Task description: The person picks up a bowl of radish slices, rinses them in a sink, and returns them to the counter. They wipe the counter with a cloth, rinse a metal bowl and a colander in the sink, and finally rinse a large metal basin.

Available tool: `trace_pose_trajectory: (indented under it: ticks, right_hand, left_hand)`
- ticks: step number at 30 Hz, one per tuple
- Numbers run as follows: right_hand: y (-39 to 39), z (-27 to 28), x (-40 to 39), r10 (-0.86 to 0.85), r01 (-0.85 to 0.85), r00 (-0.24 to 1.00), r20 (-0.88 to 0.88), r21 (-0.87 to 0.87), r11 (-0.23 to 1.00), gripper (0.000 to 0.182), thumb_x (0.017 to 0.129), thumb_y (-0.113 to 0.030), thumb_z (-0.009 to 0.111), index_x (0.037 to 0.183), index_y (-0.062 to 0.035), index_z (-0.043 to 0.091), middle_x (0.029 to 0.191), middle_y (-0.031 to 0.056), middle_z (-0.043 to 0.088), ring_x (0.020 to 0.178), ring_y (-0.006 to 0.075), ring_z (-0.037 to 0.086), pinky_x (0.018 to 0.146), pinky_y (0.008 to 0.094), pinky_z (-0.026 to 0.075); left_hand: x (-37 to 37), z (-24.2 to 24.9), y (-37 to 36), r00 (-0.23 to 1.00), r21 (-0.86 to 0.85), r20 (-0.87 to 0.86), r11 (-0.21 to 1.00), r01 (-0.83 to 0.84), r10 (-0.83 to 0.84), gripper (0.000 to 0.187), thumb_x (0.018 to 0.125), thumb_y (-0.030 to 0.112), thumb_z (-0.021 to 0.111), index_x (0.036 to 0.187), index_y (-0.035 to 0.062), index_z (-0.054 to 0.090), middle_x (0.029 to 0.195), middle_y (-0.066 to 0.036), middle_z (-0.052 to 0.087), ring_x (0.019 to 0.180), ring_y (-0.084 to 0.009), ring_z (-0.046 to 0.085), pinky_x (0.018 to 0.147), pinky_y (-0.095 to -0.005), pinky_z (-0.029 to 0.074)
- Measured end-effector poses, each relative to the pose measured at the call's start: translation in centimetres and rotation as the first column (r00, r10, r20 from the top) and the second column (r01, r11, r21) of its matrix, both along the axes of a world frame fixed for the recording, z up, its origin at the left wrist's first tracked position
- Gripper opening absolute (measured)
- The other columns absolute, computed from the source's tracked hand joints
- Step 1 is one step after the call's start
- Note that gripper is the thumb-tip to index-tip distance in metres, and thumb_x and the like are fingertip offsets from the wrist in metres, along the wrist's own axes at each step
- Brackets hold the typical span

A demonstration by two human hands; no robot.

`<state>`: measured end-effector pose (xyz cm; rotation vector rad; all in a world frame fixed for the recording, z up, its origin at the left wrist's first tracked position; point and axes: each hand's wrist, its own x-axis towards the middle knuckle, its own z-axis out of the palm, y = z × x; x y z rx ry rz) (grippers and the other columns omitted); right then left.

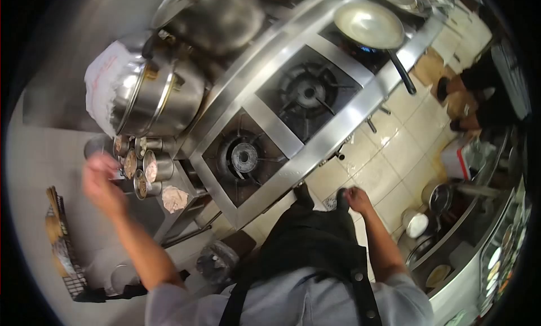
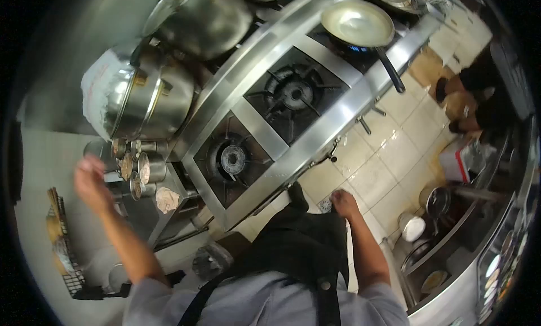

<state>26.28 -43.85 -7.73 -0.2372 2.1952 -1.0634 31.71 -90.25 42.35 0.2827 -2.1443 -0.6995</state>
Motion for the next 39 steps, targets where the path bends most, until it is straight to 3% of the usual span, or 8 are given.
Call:
trace_pose_trajectory:
  ticks: [5,9,11,26,32,35,37,39]
  right_hand:
    - [-3.4,-4.4,-3.9,-0.08,0.087,0.996,0.05,-0.15,0.985,0.03,0.086,-0.026,0.059,0.098,0.0007,0.059,0.088,0.0223,0.066,0.086,0.0359,0.063,0.077,0.0409,0.048]
    - [-6.7,-8.1,-4.2,-0.209,0.265,0.957,0.2,-0.322,0.909,0.039,0.082,-0.03,0.064,0.106,0.0,0.058,0.086,0.0199,0.066,0.086,0.0318,0.064,0.08,0.0358,0.049]
    - [-6.5,-10.1,-2.7,-0.219,0.287,0.948,0.232,-0.324,0.901,0.039,0.082,-0.03,0.064,0.106,0.0,0.058,0.086,0.0193,0.067,0.087,0.0316,0.064,0.081,0.036,0.049]
    - [-3.3,-25.9,9.5,-0.169,0.198,0.92,0.354,-0.047,0.979,0.036,0.08,-0.03,0.066,0.102,-0.0022,0.06,0.082,0.0154,0.066,0.082,0.0303,0.064,0.077,0.0378,0.049]
    - [1.5,-28.2,12.1,0.117,-0.116,0.993,0.008,-0.062,0.991,0.026,0.086,-0.03,0.06,0.087,-0.0044,0.061,0.081,0.0131,0.065,0.077,0.0282,0.063,0.074,0.0387,0.049]
    - [5.0,-27.4,9.7,0.641,-0.643,0.732,-0.231,0.079,0.762,0.033,0.087,-0.033,0.052,0.098,-0.0017,0.058,0.087,0.0173,0.066,0.086,0.0353,0.063,0.075,0.0417,0.051]
    - [3.1,-21.2,6.8,0.926,-0.928,0.371,0.074,0.073,0.366,0.032,0.089,-0.031,0.046,0.098,-0.0029,0.059,0.096,0.018,0.065,0.092,0.0319,0.063,0.077,0.0383,0.051]
    - [-0.9,-11.3,5.8,0.749,-0.799,0.532,0.395,-0.06,0.598,0.025,0.088,-0.034,0.059,0.085,-0.01,0.064,0.068,0.0065,0.064,0.064,0.0201,0.062,0.071,0.0334,0.049]
  left_hand:
    - [3.3,-14.3,14.7,0.624,0.457,0.738,0.871,-0.18,-0.258,0.025,0.09,0.028,0.064,0.099,0.0044,0.066,0.077,0.002,0.062,0.069,-0.007,0.056,0.064,-0.0216,0.046]
    - [6.9,-22.1,17.8,-0.033,0.736,0.644,0.631,-0.245,-0.764,0.04,0.094,0.023,0.058,0.131,0.008,0.05,0.106,-0.002,0.06,0.097,-0.0107,0.055,0.084,-0.0264,0.046]
    - [7.6,-25.2,18.8,-0.254,0.58,0.692,0.731,-0.36,-0.675,0.04,0.094,0.022,0.058,0.13,0.0073,0.05,0.105,-0.001,0.06,0.098,-0.0107,0.055,0.086,-0.0265,0.045]
    - [16.1,-37.2,13.6,-0.568,0.381,0.632,0.85,-0.364,-0.527,0.039,0.095,0.036,0.053,0.119,0.0063,0.058,0.114,-0.004,0.062,0.103,-0.0165,0.056,0.092,-0.0309,0.042]
    - [25.8,-36.7,9.3,-0.328,0.18,0.759,0.665,-0.725,-0.563,0.039,0.091,0.042,0.053,0.106,0.0079,0.065,0.095,-0.003,0.067,0.083,-0.016,0.061,0.07,-0.0315,0.049]
    - [31.5,-36.5,7.3,-0.067,0.154,0.911,0.486,-0.86,-0.407,0.035,0.09,0.037,0.055,0.102,0.0063,0.066,0.09,-0.004,0.067,0.076,-0.0143,0.061,0.066,-0.0304,0.049]
    - [34.6,-37.1,6.4,0.086,0.221,0.944,0.416,-0.882,-0.319,0.033,0.089,0.034,0.057,0.102,0.0051,0.066,0.087,-0.004,0.067,0.074,-0.0144,0.061,0.066,-0.0304,0.05]
    - [37.0,-37.9,6.2,0.22,0.282,0.952,0.333,-0.9,-0.211,0.031,0.088,0.031,0.058,0.101,0.0039,0.066,0.085,-0.005,0.067,0.072,-0.0145,0.061,0.065,-0.0304,0.05]
